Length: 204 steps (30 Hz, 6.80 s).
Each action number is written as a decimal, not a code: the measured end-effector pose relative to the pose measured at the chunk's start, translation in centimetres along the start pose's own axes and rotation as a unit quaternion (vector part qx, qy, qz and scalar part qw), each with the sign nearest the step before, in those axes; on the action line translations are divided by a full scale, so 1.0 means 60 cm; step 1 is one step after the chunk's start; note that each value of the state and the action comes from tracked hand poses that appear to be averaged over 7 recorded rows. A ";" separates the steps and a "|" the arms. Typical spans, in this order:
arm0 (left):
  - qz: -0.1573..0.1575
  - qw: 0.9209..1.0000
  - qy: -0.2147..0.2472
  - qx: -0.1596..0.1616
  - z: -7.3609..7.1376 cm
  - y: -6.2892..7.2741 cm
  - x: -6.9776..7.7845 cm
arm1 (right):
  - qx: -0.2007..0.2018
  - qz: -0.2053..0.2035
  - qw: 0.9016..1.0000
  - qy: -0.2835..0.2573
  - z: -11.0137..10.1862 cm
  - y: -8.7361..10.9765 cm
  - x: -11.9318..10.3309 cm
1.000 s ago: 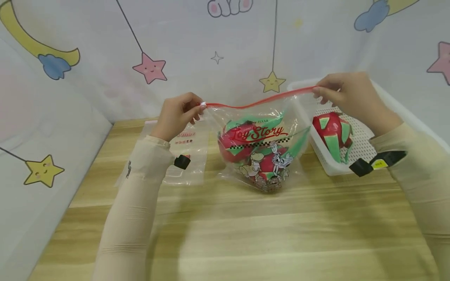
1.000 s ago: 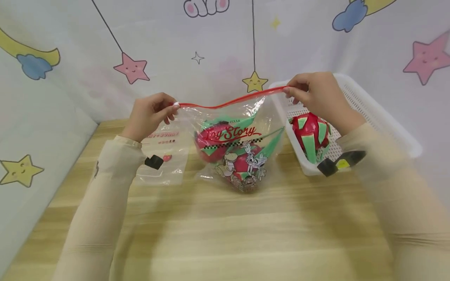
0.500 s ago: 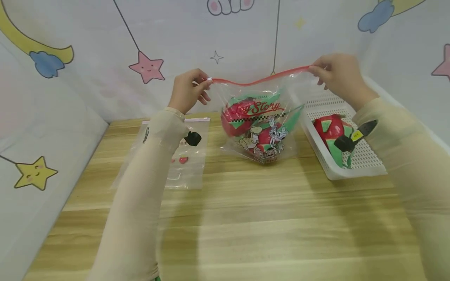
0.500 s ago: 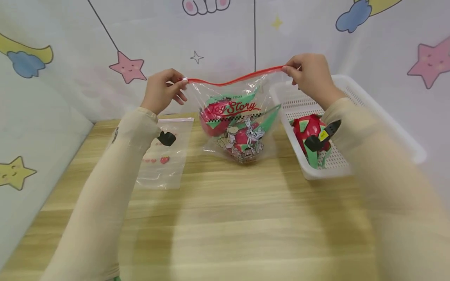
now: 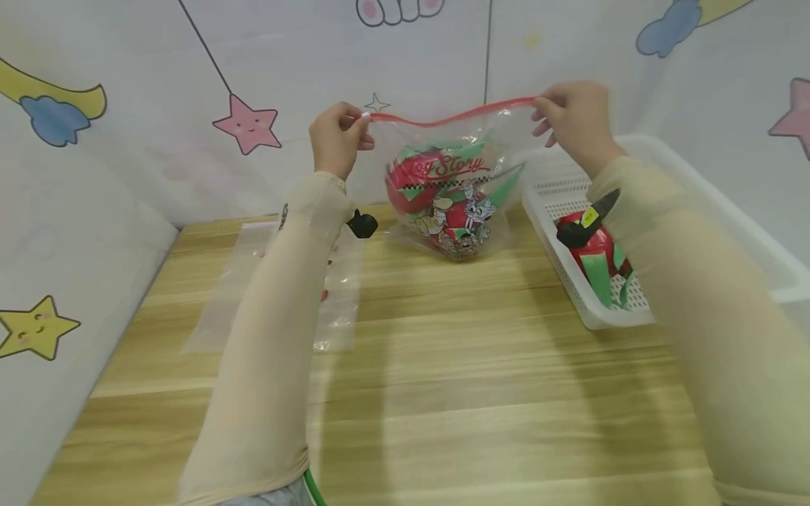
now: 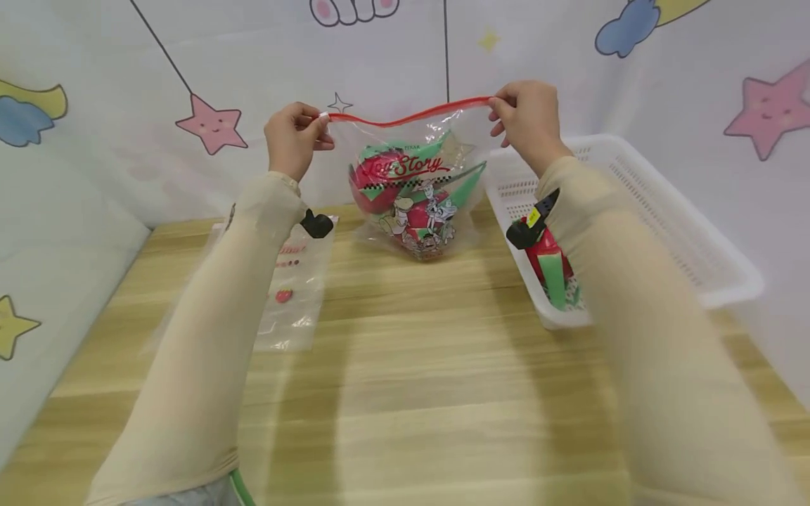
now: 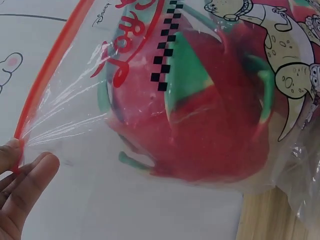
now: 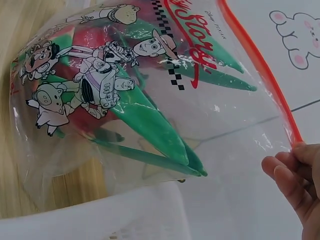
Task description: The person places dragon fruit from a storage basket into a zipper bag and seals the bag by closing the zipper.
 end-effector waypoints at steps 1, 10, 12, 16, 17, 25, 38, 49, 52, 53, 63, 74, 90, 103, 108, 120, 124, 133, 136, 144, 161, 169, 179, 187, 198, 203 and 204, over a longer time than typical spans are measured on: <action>-0.004 1.000 0.002 0.002 -0.002 -0.002 -0.003 | -0.002 0.006 1.000 0.000 0.005 -0.002 0.000; -0.043 0.999 -0.026 -0.011 -0.008 -0.008 -0.021 | -0.016 0.047 0.998 -0.039 0.024 -0.013 0.001; -0.059 0.998 -0.023 -0.020 -0.008 -0.007 -0.026 | -0.021 0.052 0.997 -0.049 0.026 -0.015 0.000; -0.067 0.997 -0.018 -0.041 -0.009 0.000 -0.033 | -0.032 0.060 0.996 -0.060 0.032 -0.018 -0.002; -0.065 0.997 -0.021 -0.046 -0.009 0.002 -0.034 | -0.036 0.063 0.996 -0.061 0.034 -0.018 -0.002; -0.062 0.995 -0.031 -0.073 -0.011 0.010 -0.037 | -0.047 0.065 0.995 -0.056 0.040 -0.016 0.003; -0.025 0.995 -0.064 -0.068 -0.035 0.019 -0.040 | -0.044 0.031 0.997 -0.053 0.035 -0.010 0.005; 0.040 0.991 -0.113 -0.061 -0.073 0.052 -0.032 | -0.028 0.038 0.989 -0.143 0.028 0.019 -0.003; 0.057 0.990 -0.117 -0.060 -0.086 0.067 -0.029 | -0.022 0.039 0.982 -0.183 0.022 0.033 -0.004; 0.064 0.990 -0.111 -0.060 -0.089 0.072 -0.028 | -0.019 0.038 0.979 -0.197 0.021 0.038 -0.005; 0.101 0.993 -0.039 -0.052 -0.111 0.132 -0.001 | 0.018 0.007 0.961 -0.275 0.006 0.098 -0.022; 0.172 0.983 -0.020 -0.056 -0.105 0.210 -0.020 | -0.004 -0.067 0.966 -0.251 0.035 0.176 -0.048; 0.217 0.968 -0.077 -0.097 -0.110 0.282 -0.046 | -0.082 -0.080 0.960 -0.254 0.119 0.240 -0.045; 0.232 0.945 -0.183 -0.141 -0.130 0.288 -0.084 | -0.151 -0.068 0.959 -0.231 0.190 0.252 -0.059; 0.208 0.935 -0.225 -0.179 -0.140 0.278 -0.109 | -0.162 -0.098 0.959 -0.212 0.211 0.254 -0.082; 0.164 0.917 -0.281 -0.230 -0.182 0.260 -0.177 | -0.230 -0.157 0.951 -0.135 0.300 0.261 -0.143; 0.132 0.915 -0.292 -0.244 -0.207 0.255 -0.204 | -0.253 -0.178 0.945 -0.109 0.335 0.258 -0.166; 0.057 0.910 -0.309 -0.269 -0.261 0.264 -0.271 | -0.289 -0.187 0.937 -0.055 0.399 0.254 -0.199; 0.054 0.912 -0.304 -0.271 -0.266 0.264 -0.285 | -0.296 -0.182 0.937 -0.039 0.411 0.251 -0.201; 0.052 0.916 -0.298 -0.264 -0.272 0.262 -0.309 | -0.331 -0.164 0.929 -0.002 0.448 0.240 -0.194; 0.042 0.907 -0.307 -0.286 -0.260 0.270 -0.320 | -0.356 -0.210 0.907 0.081 0.514 0.245 -0.194; 0.025 0.901 -0.305 -0.307 -0.255 0.270 -0.313 | -0.379 -0.211 0.891 0.132 0.523 0.250 -0.189; 0.010 0.884 -0.321 -0.339 -0.240 0.273 -0.293 | -0.377 -0.224 0.887 0.147 0.507 0.253 -0.181; 0.041 0.878 -0.328 -0.345 -0.218 0.293 -0.280 | -0.384 -0.239 0.879 0.146 0.496 0.269 -0.167; 0.060 0.870 -0.345 -0.346 -0.198 0.311 -0.267 | -0.374 -0.258 0.878 0.153 0.471 0.284 -0.160; 0.078 0.864 -0.360 -0.344 -0.187 0.328 -0.253 | -0.381 -0.264 0.873 0.152 0.460 0.294 -0.156; 0.083 0.862 -0.364 -0.343 -0.185 0.331 -0.250 | -0.383 -0.264 0.872 0.151 0.458 0.296 -0.155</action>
Point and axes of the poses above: each hand's wrist, its own y-axis away from the middle knuckle, its own z-axis out of the palm, x = y × z, the point moved 7 cm from there along -y, towards the middle knuckle, and after that the axes turned 1 degree about -y, right-handed, at the moved point
